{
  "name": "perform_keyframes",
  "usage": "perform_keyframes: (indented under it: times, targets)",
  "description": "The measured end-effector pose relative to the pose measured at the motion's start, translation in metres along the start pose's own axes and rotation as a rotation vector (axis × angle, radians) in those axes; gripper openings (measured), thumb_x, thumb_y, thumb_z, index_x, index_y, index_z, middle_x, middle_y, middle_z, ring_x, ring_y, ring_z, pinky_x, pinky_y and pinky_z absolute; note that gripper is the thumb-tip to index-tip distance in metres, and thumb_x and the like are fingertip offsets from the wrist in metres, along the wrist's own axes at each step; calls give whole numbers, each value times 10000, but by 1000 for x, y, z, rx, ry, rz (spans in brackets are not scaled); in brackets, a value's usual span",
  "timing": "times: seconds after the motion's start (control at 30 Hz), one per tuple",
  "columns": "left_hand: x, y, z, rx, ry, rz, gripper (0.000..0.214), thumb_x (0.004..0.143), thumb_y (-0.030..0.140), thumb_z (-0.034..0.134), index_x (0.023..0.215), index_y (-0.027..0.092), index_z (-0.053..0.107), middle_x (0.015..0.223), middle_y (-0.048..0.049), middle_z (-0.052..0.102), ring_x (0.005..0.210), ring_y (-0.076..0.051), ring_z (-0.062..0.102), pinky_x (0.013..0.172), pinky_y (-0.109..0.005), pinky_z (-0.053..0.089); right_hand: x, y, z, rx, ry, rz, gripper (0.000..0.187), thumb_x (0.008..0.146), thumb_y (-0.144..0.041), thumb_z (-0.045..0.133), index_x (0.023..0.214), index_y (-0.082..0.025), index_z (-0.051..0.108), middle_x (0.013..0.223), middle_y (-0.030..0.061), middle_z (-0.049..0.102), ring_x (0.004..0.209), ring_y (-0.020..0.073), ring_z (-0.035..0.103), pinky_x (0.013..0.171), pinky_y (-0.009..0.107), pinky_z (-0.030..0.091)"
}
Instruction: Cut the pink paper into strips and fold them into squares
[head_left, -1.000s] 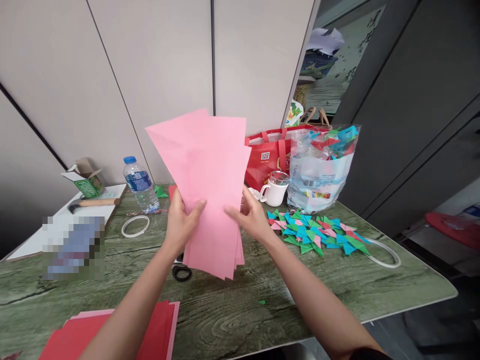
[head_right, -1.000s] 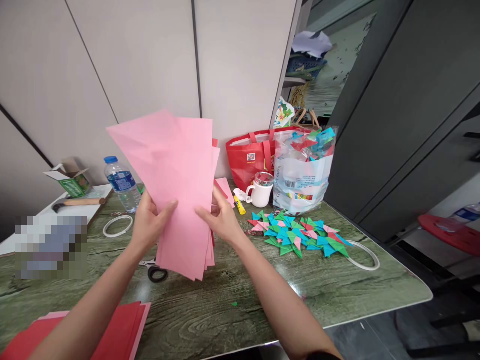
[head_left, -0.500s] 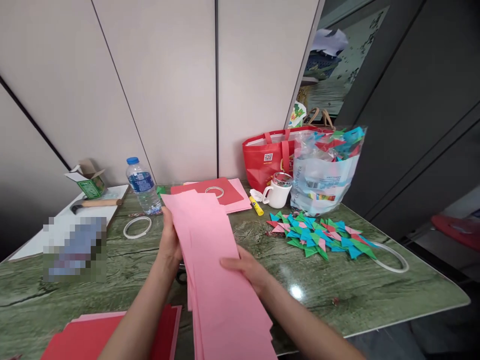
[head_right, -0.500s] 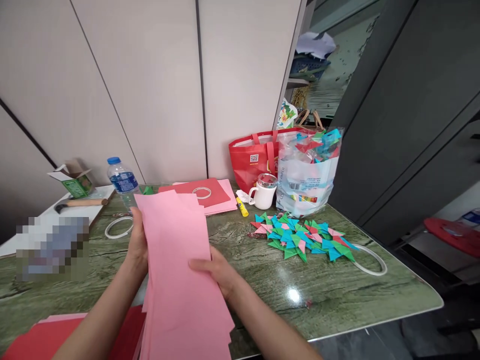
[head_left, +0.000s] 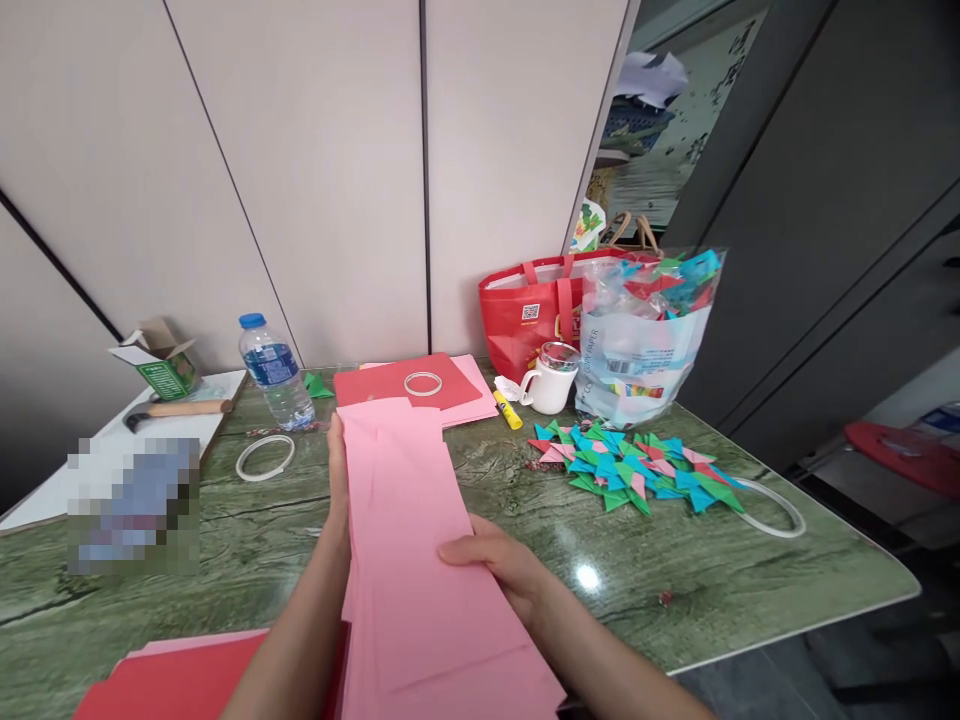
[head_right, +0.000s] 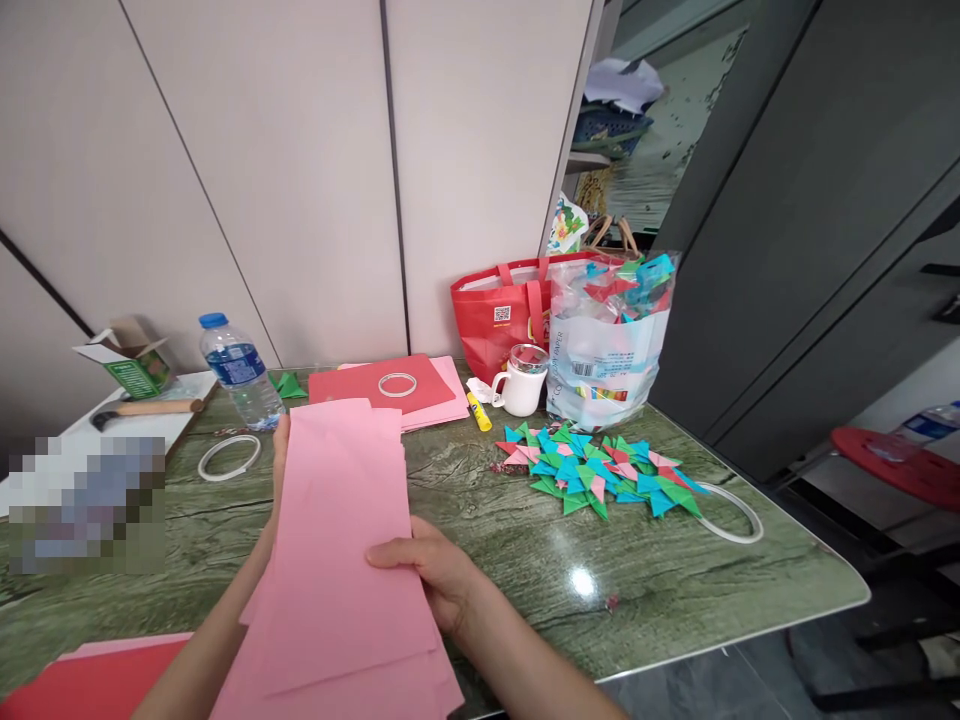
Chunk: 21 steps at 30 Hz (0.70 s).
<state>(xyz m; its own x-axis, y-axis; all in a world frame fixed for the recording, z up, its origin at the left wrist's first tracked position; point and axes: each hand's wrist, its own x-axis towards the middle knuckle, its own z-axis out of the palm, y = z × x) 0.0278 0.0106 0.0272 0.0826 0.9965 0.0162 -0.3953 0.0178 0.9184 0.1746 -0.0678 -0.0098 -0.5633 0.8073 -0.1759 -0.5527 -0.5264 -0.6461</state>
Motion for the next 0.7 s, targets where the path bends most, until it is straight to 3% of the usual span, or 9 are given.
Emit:
perform_keyframes:
  times: [0.1,0.2,0.3,0.4,0.53,0.7]
  targets:
    - [-3,-3,-2,-394,-133,-148,577,718,664,371,948,188,604,742,-54,684,802,-288,635,712,-391,510,-3,4,1,13,45,59,425,521,-150,727,928,-84,621,776,69,683,659,174,627,677,298,453]
    - [-3,-5,-3,-544,-104,-140,477,754,556,429,1007,185,588,857,-54,689,817,-268,637,740,-383,503,-7,8,3,57,9,47,427,547,-148,715,957,-85,613,817,80,682,689,176,629,703,307,452]
    - [-3,-3,-3,-577,-8,-49,409,768,478,466,1086,234,550,992,-40,667,815,-230,639,759,-383,495,-12,11,5,95,-76,44,451,573,-170,718,1002,-101,597,889,87,675,749,178,631,731,306,454]
    - [-3,1,-1,-587,24,-57,438,760,488,471,1123,250,527,1095,-60,626,859,-236,631,765,-393,490,-12,14,2,112,-16,31,418,617,-268,716,987,-108,604,858,79,682,718,174,635,712,296,460]
    - [-3,3,4,-602,4,-132,443,752,501,481,1078,210,553,1045,-78,645,885,-258,627,776,-395,487,-9,16,-5,133,73,21,383,649,-329,697,951,-108,616,801,74,689,700,182,642,700,304,469]
    - [5,-7,4,-510,17,-207,550,741,600,441,1052,166,573,947,-93,684,885,-282,629,798,-415,474,-1,-2,-12,29,144,-60,431,554,-201,756,945,-99,606,833,90,688,693,201,647,701,340,483]
